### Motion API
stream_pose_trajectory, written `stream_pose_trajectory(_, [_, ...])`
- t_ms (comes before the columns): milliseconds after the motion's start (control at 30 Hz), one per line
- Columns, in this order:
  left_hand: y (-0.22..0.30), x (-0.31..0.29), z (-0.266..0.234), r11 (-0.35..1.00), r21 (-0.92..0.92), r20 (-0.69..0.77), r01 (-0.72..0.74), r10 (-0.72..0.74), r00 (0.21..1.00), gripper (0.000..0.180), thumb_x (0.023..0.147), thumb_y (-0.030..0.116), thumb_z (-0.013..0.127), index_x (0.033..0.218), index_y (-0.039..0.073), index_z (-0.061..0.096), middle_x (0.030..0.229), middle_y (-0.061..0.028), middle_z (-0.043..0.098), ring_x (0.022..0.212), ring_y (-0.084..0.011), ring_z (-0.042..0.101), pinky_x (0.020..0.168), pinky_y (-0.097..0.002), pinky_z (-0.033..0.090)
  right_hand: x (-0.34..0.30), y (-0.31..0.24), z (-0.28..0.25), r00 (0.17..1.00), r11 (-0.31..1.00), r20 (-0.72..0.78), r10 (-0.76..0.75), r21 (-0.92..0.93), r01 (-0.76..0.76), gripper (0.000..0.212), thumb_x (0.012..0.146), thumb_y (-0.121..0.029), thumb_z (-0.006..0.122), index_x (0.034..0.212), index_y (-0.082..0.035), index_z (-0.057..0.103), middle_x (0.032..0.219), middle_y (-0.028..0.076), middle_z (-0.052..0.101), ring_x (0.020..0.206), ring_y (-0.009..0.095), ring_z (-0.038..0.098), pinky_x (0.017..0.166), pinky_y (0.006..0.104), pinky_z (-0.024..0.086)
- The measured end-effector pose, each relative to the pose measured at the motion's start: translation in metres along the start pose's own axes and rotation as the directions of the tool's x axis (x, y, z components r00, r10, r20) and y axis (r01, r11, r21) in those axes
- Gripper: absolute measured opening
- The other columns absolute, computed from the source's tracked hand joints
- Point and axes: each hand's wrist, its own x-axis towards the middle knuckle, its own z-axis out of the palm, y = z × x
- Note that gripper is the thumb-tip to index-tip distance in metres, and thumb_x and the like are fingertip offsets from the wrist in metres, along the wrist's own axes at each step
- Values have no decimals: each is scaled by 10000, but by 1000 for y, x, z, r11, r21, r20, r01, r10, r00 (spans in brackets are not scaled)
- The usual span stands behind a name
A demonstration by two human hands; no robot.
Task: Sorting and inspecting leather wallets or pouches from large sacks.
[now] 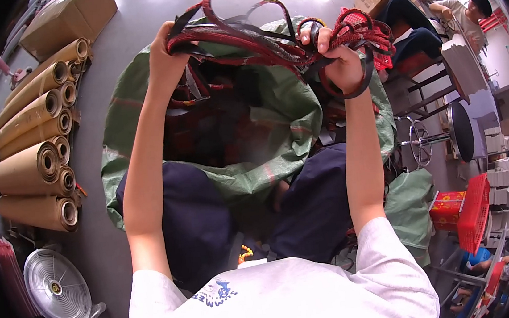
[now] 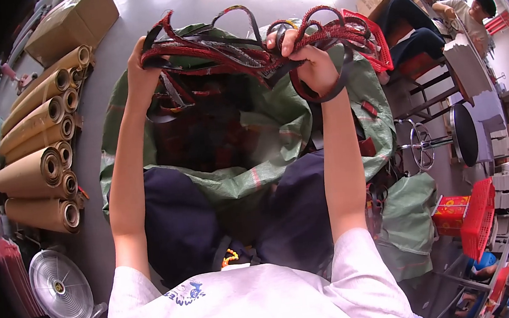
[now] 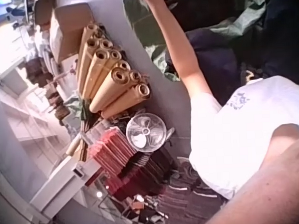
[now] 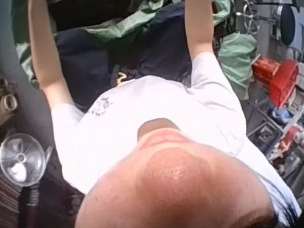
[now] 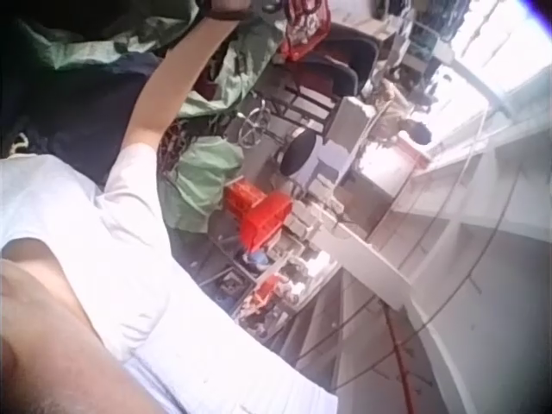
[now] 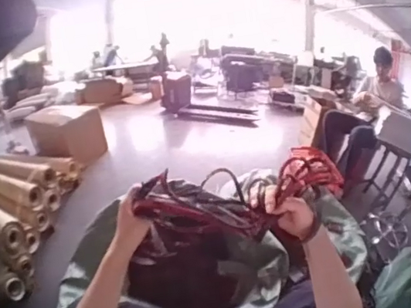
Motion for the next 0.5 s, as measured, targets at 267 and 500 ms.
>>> stream_pose_trajectory(267, [-17,-13,-11,990,141,73,6,-16,997,279,741,16,668,992,17,549,826,-3,622,787,-62,555,721,-226,448,2,28,16,982,895,-186,23,-434,-103,147,789,-59,500,917,-19,561,947,43,561,957,139,501,873,269,367])
stream_pose_trajectory(500, [35,-28,26,992,126,294,25,-61,954,387,752,158,682,1026,-40,493,1012,-113,561,916,-165,550,821,-289,435,25,84,6,966,770,6,259,-605,-203,532,816,-240,663,1240,-12,437,1143,65,541,967,142,520,794,303,455])
